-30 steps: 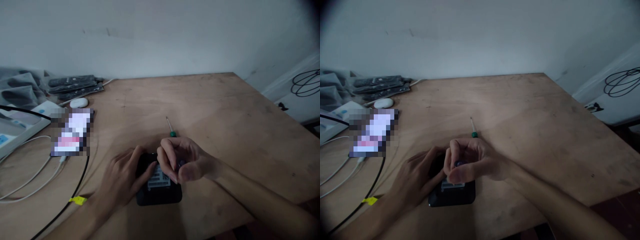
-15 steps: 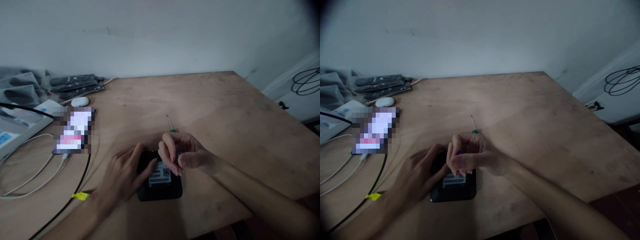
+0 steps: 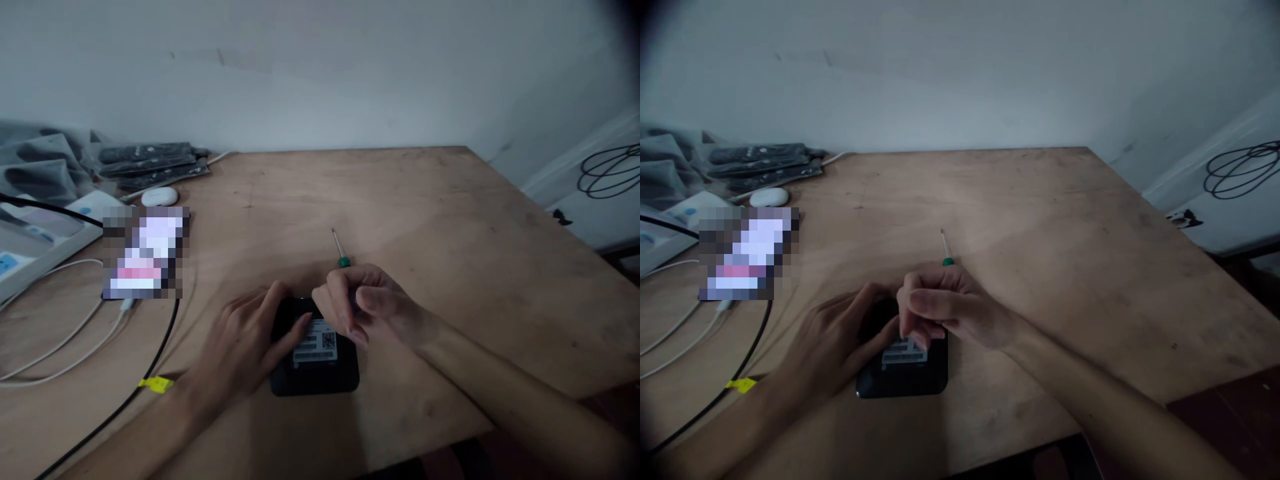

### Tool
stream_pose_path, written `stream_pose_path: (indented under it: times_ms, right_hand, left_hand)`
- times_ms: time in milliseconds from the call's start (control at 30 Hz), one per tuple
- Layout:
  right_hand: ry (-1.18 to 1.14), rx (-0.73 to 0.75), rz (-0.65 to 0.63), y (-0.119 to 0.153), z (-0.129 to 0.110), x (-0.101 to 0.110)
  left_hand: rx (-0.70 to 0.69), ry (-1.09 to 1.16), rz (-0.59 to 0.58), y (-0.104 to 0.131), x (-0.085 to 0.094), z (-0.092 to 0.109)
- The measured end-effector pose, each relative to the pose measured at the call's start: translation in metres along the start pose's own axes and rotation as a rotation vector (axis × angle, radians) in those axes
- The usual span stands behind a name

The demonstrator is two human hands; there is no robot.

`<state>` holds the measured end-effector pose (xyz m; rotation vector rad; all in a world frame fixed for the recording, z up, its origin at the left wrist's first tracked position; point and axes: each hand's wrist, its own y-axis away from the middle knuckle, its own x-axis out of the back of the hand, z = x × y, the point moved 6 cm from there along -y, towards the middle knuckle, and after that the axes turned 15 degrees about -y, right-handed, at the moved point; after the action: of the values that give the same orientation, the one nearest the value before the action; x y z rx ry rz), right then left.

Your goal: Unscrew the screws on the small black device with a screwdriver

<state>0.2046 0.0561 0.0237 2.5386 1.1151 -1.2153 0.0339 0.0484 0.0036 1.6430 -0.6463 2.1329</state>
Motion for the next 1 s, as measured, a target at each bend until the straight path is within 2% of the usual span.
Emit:
stream_pose_path:
  times_ms: [167,467,600,767,867,1000]
  right_hand:
    - [-0.101,0.01,0.014,-0.0014,0.0034,0.0008]
    - [0.007,0.001,0.009,0.0008,0.0029,0.0032]
    - [-0.032,0.042,0.024,-0.0008,0.003,0.0067]
    - [-0.04,0.071,0.002,-0.003,0.0027,0.0009]
    - [-0.026,0.082,0.039,-0.0038,0.0,-0.001]
    - [0.01,0.08,0.097,-0.0037,-0.0022,0.0028]
  left_hand:
    - [-0.008,-0.01,0.003,-0.0004,0.0013,0.0007]
    - [-0.001,-0.005,0.016,0.0017,-0.0001,-0.0007]
    - [0.027,-0.015,0.034,0.003,-0.0006,-0.0024]
    - [0.056,-0.073,0.054,0.004,0.0003,-0.0034]
    - [0.031,-0.071,0.087,0.0034,0.0026,-0.0022]
    - [-0.071,-0.059,0.189,0.0035,0.0068,0.004]
